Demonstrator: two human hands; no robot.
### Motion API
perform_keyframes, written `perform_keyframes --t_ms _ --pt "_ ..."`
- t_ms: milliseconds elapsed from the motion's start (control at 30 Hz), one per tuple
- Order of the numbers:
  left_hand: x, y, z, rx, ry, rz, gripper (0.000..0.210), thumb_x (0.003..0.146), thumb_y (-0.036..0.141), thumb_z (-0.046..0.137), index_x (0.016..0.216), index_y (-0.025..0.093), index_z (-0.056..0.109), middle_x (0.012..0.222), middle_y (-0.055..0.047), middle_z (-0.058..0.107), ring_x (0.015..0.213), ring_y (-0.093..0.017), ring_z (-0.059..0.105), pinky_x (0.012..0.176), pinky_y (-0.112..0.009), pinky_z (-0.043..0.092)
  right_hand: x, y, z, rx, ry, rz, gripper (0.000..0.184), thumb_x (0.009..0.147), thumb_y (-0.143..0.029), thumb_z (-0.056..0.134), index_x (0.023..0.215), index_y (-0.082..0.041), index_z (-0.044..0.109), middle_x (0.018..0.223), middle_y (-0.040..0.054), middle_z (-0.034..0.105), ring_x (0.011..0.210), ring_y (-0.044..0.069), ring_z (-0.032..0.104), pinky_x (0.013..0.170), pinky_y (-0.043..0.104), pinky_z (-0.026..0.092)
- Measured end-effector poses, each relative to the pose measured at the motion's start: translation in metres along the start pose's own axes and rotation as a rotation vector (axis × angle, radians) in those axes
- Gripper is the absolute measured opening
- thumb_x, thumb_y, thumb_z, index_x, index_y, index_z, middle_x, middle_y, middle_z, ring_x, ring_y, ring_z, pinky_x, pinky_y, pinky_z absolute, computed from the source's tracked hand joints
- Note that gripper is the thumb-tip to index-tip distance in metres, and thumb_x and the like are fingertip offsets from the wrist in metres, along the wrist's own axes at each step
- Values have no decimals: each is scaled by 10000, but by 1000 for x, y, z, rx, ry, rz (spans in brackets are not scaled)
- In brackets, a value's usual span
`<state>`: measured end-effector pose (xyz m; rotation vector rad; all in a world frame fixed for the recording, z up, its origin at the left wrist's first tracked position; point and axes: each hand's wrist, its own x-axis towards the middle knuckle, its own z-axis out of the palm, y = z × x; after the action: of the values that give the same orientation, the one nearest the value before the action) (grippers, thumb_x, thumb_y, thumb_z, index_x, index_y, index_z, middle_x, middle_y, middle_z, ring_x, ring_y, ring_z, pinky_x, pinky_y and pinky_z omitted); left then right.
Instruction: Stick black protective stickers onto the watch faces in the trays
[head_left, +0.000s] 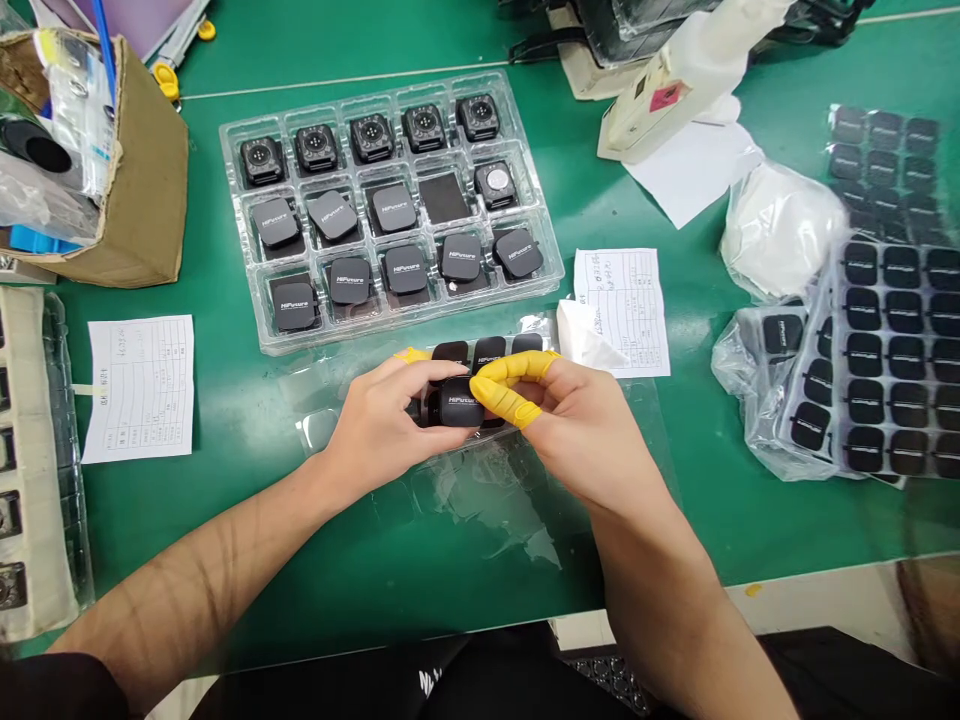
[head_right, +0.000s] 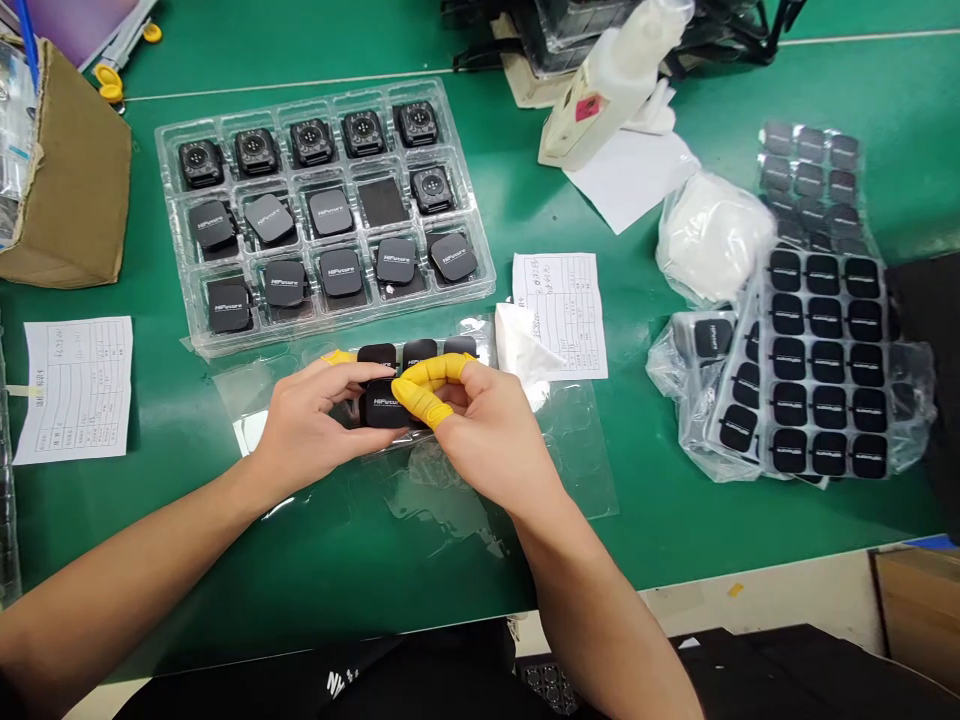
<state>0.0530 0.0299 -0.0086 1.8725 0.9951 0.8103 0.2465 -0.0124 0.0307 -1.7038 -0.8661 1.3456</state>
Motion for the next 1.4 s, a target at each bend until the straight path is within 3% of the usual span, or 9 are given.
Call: perform_keyframes --t_ms 300,467,633,767,900,1000,1167,1300,1400 --pt "0 0 0 5 -16 1 481 735 240 932 1192 248 780 1088 -30 823 839 -171 730 767 -302 644 -3 1 1 -104 26 -63 400 745 -521 927 976 -245 752 874 47 758 751 219 732 646 356 646" --pt "1 1 0 -6 -25 15 426 750 291 939 1144 246 783 1044 -25 825 838 -175 729 747 -297 630 -2 4 3 -233 -27 -64 796 633 -481 1001 1305 -284 622 978 36 756 659 216 713 534 356 608" --pt "2 1 0 -19 -21 -21 386 765 308 919 1120 243 780 1015 -16 816 836 -182 725 754 -317 628 2 8 12 -188 41 -119 425 969 -570 682 1254 -264 607 1010 45 758 677 171 706 616 335 613" --pt "2 3 -1 -5 -26 1 413 728 250 920 1118 238 786 1001 -11 816 827 -182 730 763 -314 637 3 9 16 -177 -31 -137 551 877 -560 793 1290 -262 584 977 32 748 713 184 718 649 344 618" --pt "3 4 -2 -18 -31 -14 417 715 202 925 1110 203 793 958 -30 811 800 -184 728 742 -314 646 -4 10 17 -263 96 -217 341 948 -546 703 1086 -238 659 1190 99 748 767 176 715 682 361 609" --pt "3 4 -2 -40 -47 -24 475 722 252 944 1168 194 792 1004 -55 809 834 -211 752 792 -356 671 -3 3 10 -231 19 -227 411 827 -501 854 1112 -260 681 918 41 763 684 188 671 604 351 578" --pt "1 2 -2 -69 -20 -83 468 865 390 875 1298 255 760 1044 -49 815 801 -197 762 785 -368 680 67 -44 2 -341 290 -417 137 909 -357 754 917 -237 687 802 14 720 571 151 596 572 330 517" --pt "1 1 -3 -53 -4 -7 247 994 232 693 1220 222 791 1006 -62 832 771 -198 752 784 -389 664 148 -76 8 -692 218 -579 61 925 -269 747 922 -211 728 951 76 754 896 245 718 873 434 574" --pt "2 -2 -3 -73 3 43 231 996 163 641 1114 238 824 959 -50 841 822 -217 756 750 -375 644 172 -76 2 -925 347 -617 144 915 -307 784 973 -175 772 1030 133 729 1073 317 689 1019 531 520"
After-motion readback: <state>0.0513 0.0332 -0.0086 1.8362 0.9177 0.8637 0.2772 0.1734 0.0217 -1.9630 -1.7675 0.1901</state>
